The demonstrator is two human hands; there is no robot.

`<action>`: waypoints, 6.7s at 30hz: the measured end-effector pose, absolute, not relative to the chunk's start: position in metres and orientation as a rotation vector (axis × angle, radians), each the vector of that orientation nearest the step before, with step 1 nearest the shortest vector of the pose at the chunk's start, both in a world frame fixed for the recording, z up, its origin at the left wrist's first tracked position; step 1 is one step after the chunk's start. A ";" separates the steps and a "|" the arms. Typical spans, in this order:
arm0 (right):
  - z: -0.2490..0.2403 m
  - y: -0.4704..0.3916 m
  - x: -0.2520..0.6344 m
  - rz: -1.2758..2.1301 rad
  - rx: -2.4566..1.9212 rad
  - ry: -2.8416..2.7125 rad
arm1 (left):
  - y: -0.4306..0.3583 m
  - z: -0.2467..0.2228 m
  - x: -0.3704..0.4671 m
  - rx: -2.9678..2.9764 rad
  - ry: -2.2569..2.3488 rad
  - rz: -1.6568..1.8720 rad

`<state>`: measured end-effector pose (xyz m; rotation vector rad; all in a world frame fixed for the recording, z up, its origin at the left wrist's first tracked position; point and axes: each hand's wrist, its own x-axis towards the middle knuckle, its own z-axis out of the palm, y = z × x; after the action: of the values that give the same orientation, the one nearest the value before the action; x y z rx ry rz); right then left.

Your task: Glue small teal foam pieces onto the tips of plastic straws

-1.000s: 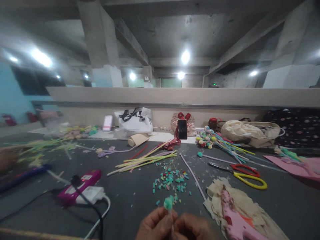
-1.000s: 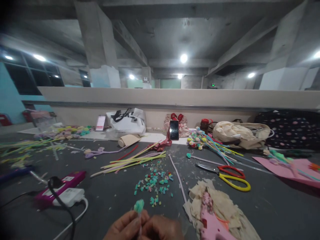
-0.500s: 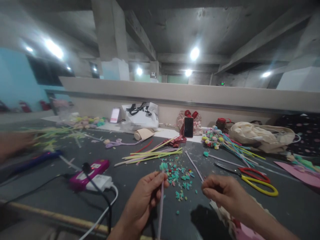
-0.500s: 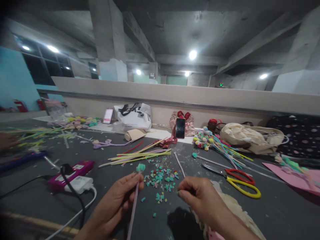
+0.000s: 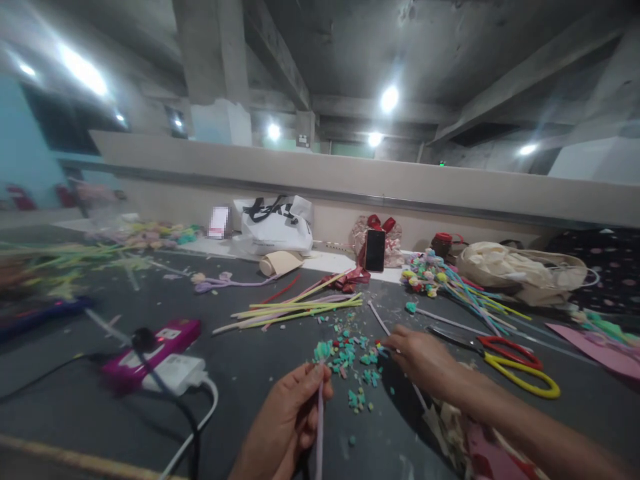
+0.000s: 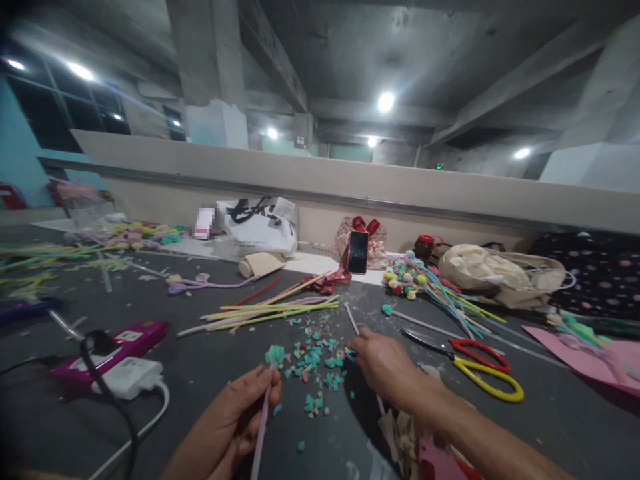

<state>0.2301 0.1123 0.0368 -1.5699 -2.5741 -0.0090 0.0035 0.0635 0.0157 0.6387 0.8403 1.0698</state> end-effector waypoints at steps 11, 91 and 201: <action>0.053 0.106 0.229 0.139 -1.423 -2.514 | 0.058 0.019 0.006 0.624 0.898 1.083; 0.045 0.103 0.227 0.411 -1.466 -2.513 | 0.054 0.022 0.009 0.541 0.985 1.143; 0.042 0.095 0.182 0.245 -1.438 -2.587 | 0.054 0.016 0.008 0.596 0.944 1.111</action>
<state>0.1819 0.0946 0.0415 -1.4375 -2.5872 0.2445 0.0080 0.0538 0.0160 0.5957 0.9442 1.1108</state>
